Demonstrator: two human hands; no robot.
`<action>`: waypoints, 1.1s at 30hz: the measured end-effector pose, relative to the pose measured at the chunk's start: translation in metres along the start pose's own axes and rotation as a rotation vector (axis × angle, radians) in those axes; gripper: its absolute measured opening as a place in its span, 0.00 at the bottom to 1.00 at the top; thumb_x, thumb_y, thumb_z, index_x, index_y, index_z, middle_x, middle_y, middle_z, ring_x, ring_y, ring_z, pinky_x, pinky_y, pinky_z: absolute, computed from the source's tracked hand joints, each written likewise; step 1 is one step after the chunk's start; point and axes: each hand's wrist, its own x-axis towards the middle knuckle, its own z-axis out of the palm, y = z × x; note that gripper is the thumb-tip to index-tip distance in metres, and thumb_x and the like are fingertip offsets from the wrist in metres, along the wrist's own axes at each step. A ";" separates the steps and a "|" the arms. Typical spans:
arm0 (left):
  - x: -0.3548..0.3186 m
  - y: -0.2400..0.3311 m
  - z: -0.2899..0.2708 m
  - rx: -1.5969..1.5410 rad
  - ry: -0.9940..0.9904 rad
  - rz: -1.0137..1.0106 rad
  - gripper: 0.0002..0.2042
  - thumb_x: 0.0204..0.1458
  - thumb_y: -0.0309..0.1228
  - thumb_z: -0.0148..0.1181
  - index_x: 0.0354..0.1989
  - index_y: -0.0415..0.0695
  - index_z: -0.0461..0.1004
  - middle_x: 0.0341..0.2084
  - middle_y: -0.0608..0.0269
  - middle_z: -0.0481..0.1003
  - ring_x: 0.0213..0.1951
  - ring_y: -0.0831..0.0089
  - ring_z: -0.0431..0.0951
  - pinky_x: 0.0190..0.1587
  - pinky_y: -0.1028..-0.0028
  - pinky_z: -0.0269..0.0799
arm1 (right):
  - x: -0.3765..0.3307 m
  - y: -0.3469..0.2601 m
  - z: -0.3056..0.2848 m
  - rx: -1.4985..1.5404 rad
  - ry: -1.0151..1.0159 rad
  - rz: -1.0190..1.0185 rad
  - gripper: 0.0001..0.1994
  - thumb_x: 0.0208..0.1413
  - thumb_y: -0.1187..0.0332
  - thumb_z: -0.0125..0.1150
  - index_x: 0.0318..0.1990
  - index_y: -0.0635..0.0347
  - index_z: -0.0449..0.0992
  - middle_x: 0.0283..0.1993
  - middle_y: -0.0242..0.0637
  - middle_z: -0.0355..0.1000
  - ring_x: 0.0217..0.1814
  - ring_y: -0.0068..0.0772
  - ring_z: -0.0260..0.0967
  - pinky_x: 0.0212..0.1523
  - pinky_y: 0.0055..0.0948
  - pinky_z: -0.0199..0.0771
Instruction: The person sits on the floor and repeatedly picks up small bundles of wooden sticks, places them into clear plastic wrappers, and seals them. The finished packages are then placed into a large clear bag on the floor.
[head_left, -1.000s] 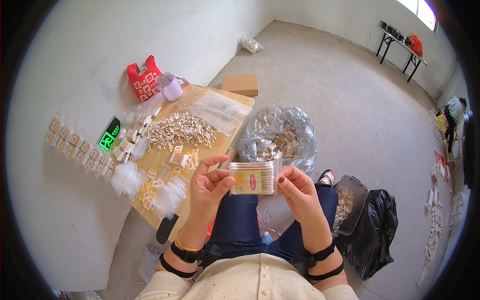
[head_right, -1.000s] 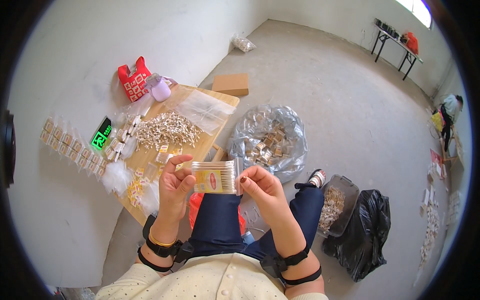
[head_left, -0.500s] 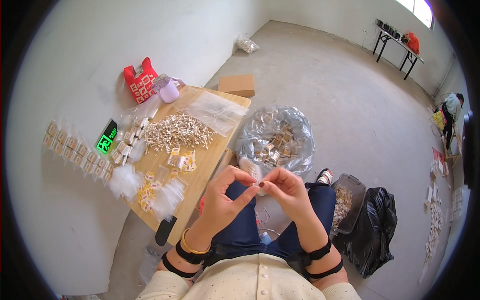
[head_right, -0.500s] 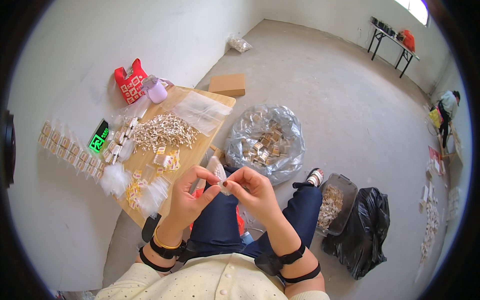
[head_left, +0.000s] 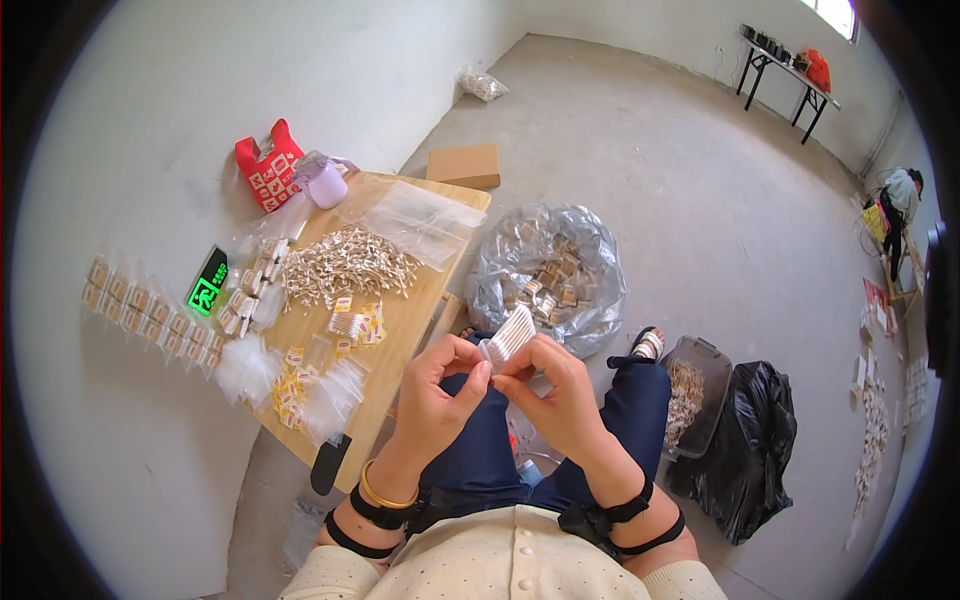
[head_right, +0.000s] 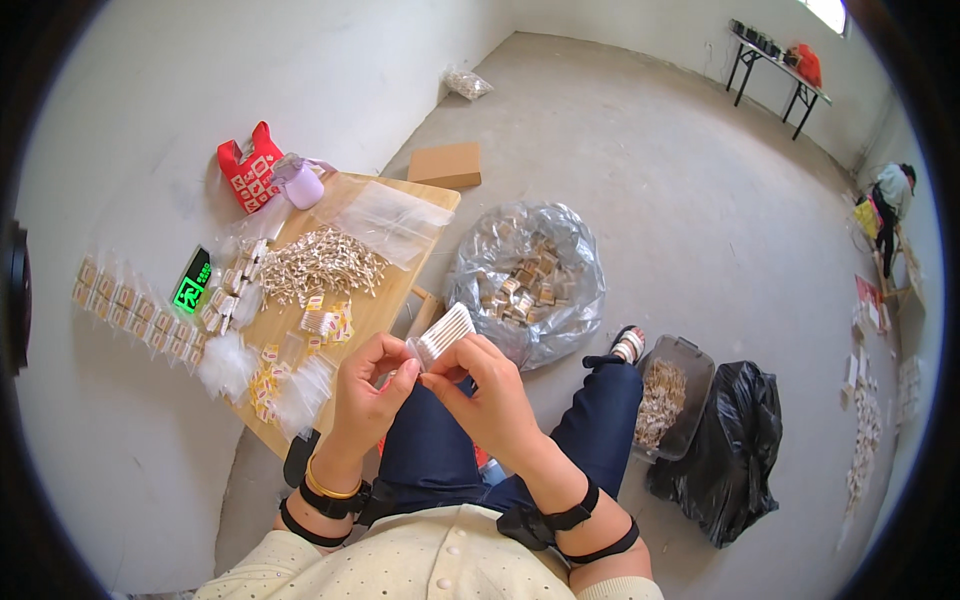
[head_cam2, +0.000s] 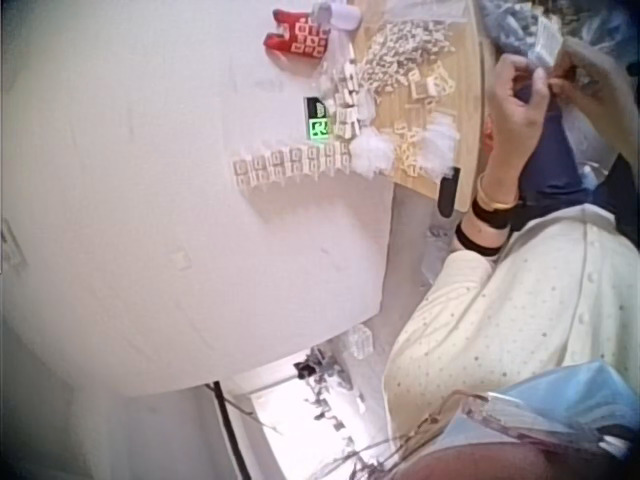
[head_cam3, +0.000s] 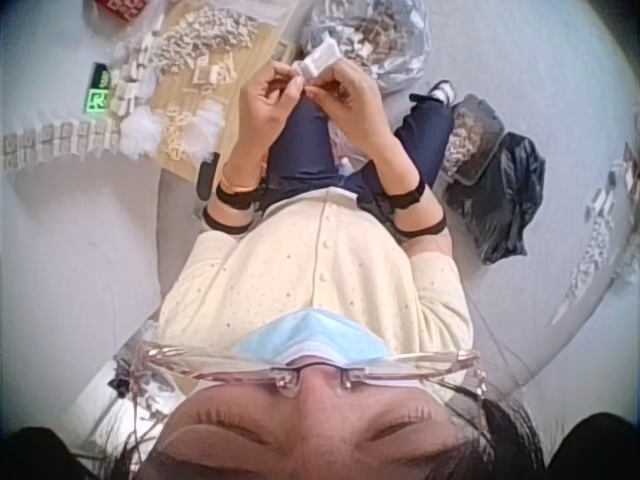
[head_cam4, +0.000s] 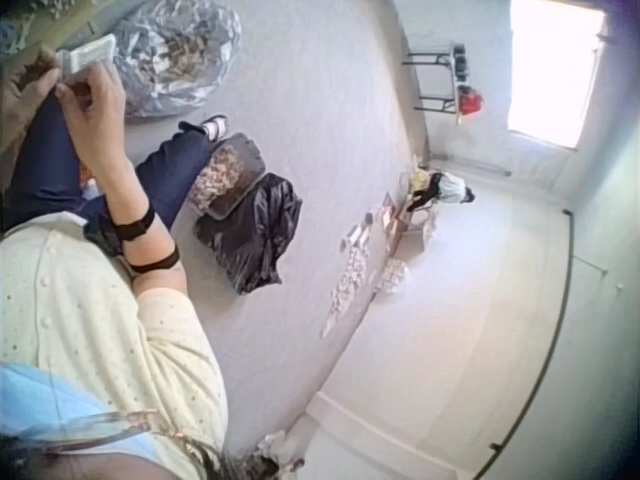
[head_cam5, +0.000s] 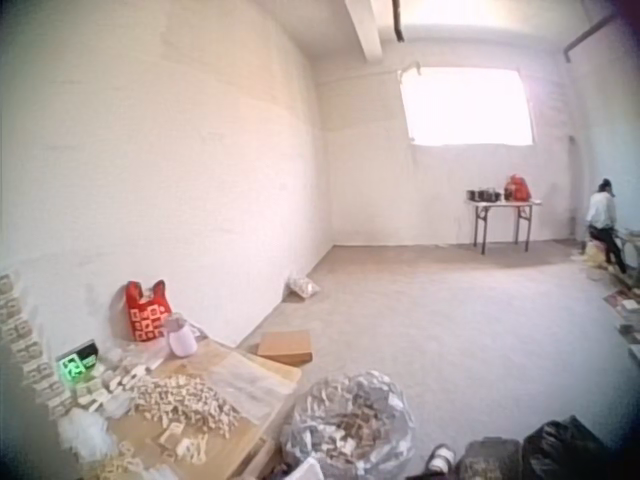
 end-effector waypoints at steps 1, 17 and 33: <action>0.000 -0.001 -0.001 0.015 -0.009 0.008 0.03 0.50 0.22 0.58 0.29 0.36 0.70 0.24 0.64 0.74 0.31 0.81 0.76 0.36 0.80 0.71 | -0.001 0.001 0.001 0.015 -0.007 0.009 0.07 0.47 0.78 0.66 0.29 0.65 0.71 0.29 0.35 0.68 0.30 0.25 0.66 0.32 0.23 0.67; 0.004 -0.028 -0.005 -0.370 -0.032 -0.174 0.27 0.64 0.53 0.33 0.47 0.38 0.66 0.27 0.64 0.72 0.29 0.77 0.72 0.34 0.77 0.69 | -0.003 0.018 -0.018 0.651 -0.117 0.234 0.07 0.63 0.69 0.53 0.40 0.64 0.68 0.36 0.24 0.65 0.39 0.13 0.61 0.41 0.16 0.62; 0.010 -0.022 0.012 0.249 0.177 0.017 0.17 0.65 0.36 0.40 0.42 0.38 0.75 0.31 0.52 0.78 0.31 0.64 0.80 0.33 0.73 0.71 | 0.017 0.021 0.023 0.037 0.298 0.004 0.12 0.67 0.62 0.42 0.45 0.63 0.65 0.28 0.37 0.67 0.28 0.26 0.62 0.33 0.25 0.64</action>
